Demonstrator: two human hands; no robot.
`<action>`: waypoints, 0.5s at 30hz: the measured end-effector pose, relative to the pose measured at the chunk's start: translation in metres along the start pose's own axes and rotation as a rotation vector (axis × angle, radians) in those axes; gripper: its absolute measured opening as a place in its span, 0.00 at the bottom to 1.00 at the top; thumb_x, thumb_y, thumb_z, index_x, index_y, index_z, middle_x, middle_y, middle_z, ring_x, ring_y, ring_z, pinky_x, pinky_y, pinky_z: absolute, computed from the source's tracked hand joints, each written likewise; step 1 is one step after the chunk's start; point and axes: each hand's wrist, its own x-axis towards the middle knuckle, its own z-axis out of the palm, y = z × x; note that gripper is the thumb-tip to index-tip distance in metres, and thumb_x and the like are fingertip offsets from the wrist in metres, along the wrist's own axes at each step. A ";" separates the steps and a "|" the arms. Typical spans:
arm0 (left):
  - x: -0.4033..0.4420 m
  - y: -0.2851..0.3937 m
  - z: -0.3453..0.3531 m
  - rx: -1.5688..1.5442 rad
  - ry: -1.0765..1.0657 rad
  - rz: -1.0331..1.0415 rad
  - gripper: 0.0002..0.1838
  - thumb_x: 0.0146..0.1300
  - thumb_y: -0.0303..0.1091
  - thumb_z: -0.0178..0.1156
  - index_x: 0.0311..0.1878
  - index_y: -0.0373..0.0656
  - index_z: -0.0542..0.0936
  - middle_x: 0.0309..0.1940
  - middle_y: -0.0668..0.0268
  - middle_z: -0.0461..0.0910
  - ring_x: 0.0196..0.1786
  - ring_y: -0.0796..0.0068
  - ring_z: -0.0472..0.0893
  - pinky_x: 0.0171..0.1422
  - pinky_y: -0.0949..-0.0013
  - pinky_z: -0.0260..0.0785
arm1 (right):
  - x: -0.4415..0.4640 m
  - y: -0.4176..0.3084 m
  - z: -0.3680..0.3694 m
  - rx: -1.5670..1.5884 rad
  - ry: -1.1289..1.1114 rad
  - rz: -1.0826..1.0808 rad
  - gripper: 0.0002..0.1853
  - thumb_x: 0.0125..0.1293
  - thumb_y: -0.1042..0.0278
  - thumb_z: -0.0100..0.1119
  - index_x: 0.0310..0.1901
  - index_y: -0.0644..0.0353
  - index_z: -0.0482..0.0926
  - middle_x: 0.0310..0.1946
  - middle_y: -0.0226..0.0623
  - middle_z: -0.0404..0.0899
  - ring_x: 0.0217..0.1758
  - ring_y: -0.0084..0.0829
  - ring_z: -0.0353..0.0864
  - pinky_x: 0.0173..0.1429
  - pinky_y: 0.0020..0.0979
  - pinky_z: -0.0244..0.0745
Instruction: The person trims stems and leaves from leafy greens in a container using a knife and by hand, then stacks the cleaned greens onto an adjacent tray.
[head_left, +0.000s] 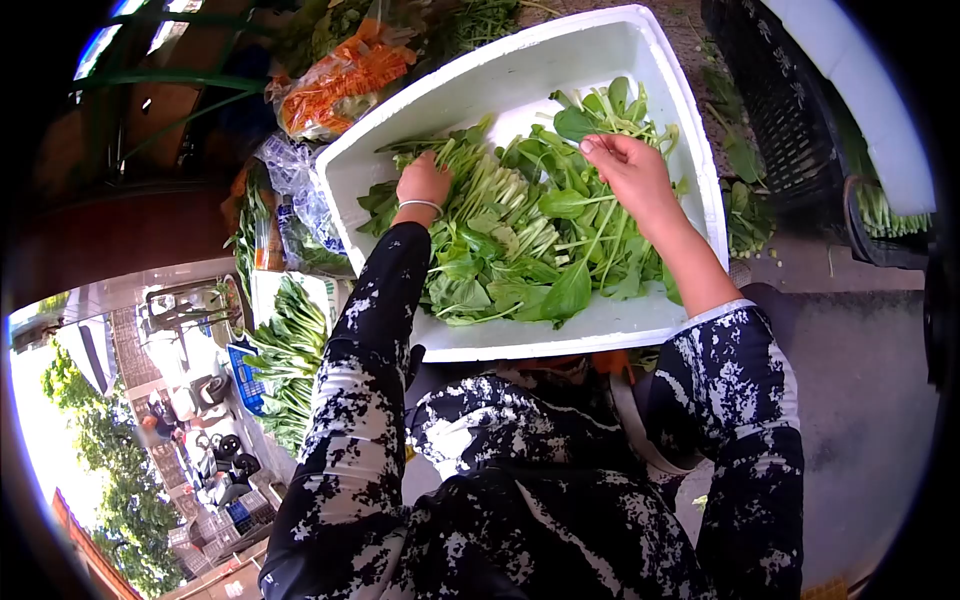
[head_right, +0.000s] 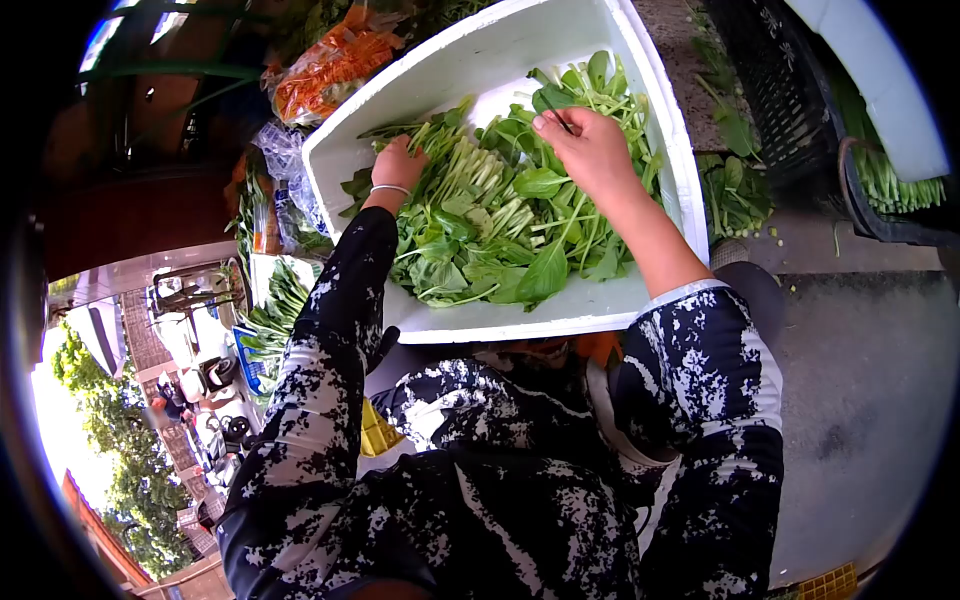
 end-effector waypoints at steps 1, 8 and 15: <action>0.000 0.004 0.008 -0.019 -0.002 -0.050 0.24 0.46 0.45 0.64 0.44 0.41 0.74 0.35 0.52 0.80 0.40 0.51 0.79 0.46 0.55 0.70 | 0.000 0.002 -0.002 0.003 -0.016 -0.008 0.15 0.60 0.58 0.59 0.36 0.65 0.78 0.17 0.23 0.70 0.20 0.14 0.62 0.24 0.20 0.57; -0.017 0.007 0.007 -0.034 0.038 -0.147 0.19 0.48 0.43 0.62 0.40 0.43 0.73 0.37 0.54 0.79 0.41 0.52 0.78 0.44 0.55 0.71 | 0.001 0.002 -0.002 -0.096 -0.052 -0.005 0.17 0.62 0.54 0.56 0.30 0.63 0.77 0.15 0.25 0.68 0.19 0.16 0.62 0.24 0.23 0.56; -0.077 0.059 -0.055 -1.279 0.034 -0.099 0.16 0.45 0.24 0.69 0.27 0.44 0.68 0.25 0.70 0.75 0.26 0.83 0.74 0.32 0.79 0.69 | -0.018 -0.016 0.009 0.048 -0.286 0.048 0.19 0.66 0.56 0.50 0.49 0.62 0.76 0.22 0.21 0.68 0.23 0.13 0.62 0.26 0.15 0.57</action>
